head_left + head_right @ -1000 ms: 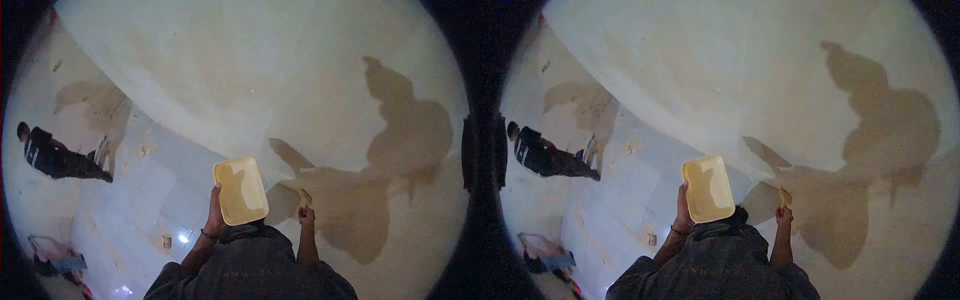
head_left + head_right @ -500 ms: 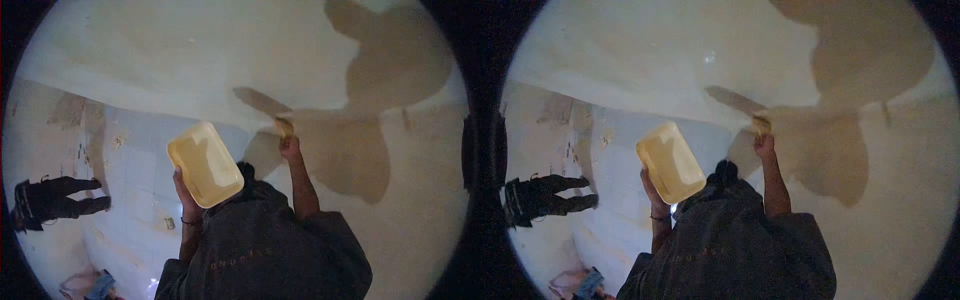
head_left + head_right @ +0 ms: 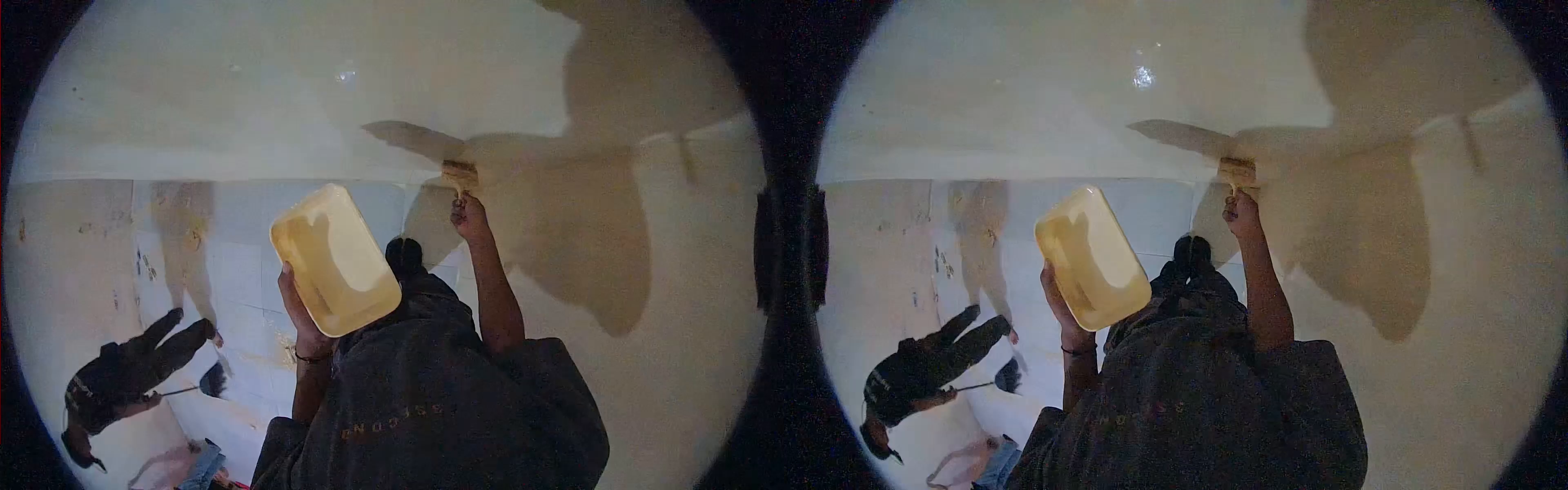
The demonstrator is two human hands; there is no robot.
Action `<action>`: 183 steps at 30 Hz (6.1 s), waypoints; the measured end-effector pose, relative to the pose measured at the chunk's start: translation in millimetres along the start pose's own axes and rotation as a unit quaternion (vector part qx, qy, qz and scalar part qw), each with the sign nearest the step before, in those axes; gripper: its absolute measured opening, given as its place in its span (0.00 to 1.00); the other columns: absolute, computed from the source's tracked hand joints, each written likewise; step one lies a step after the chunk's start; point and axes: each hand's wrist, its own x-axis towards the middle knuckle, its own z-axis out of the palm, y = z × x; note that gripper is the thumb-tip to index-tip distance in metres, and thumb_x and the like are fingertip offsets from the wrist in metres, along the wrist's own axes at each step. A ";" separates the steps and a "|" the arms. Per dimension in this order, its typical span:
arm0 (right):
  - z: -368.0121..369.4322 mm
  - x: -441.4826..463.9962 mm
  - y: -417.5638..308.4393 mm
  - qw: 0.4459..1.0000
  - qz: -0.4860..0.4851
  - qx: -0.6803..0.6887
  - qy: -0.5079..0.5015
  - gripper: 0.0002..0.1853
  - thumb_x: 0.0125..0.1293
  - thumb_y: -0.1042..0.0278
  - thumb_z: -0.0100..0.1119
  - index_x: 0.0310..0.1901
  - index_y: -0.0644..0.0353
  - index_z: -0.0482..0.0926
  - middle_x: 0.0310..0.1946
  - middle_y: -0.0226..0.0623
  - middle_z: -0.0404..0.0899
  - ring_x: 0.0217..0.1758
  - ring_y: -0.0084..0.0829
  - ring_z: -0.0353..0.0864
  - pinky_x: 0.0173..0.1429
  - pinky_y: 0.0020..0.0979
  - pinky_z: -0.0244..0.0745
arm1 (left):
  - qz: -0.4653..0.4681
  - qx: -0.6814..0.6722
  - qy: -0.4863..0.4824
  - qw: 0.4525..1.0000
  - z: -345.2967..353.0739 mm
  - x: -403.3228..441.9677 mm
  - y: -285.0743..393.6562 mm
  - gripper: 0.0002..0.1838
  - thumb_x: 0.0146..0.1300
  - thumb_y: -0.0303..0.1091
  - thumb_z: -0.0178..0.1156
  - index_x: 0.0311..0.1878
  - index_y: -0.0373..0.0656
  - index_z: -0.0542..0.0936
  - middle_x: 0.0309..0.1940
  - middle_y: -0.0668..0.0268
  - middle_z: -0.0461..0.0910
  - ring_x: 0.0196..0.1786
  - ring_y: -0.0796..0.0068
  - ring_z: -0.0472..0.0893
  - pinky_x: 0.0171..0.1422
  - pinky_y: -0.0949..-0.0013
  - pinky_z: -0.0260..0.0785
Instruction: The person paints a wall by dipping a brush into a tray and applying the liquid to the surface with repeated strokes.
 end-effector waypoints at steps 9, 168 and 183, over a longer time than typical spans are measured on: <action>149.8 -21.0 -87.9 0.996 -0.054 -0.069 -0.032 0.07 0.62 0.60 0.45 0.37 0.51 0.64 0.17 0.29 0.65 0.12 0.18 0.56 0.13 0.20 0.49 | 0.003 -0.016 -0.016 1.000 89.0 104.5 86.5 0.28 0.61 0.54 0.38 0.58 0.43 0.60 0.51 0.61 0.67 0.52 0.65 0.69 0.54 0.62 0.64; 53.1 -18.5 149.3 0.930 -0.319 -0.033 -0.182 0.21 0.60 0.53 0.49 0.54 0.48 0.63 0.16 0.24 0.62 0.11 0.14 0.55 0.13 0.17 0.49 | -0.013 0.085 -0.163 0.983 -194.2 100.1 97.2 0.25 0.62 0.51 0.39 0.53 0.42 0.64 0.45 0.60 0.71 0.46 0.65 0.73 0.48 0.60 0.69; -4.4 110.8 170.1 0.977 -0.196 -0.086 0.005 0.10 0.59 0.55 0.52 0.34 0.52 0.69 0.14 0.28 0.64 0.08 0.17 0.55 0.11 0.20 0.47 | 0.047 0.100 -0.055 0.992 -178.1 80.8 74.2 0.29 0.59 0.53 0.41 0.57 0.42 0.61 0.50 0.59 0.68 0.50 0.62 0.71 0.51 0.60 0.66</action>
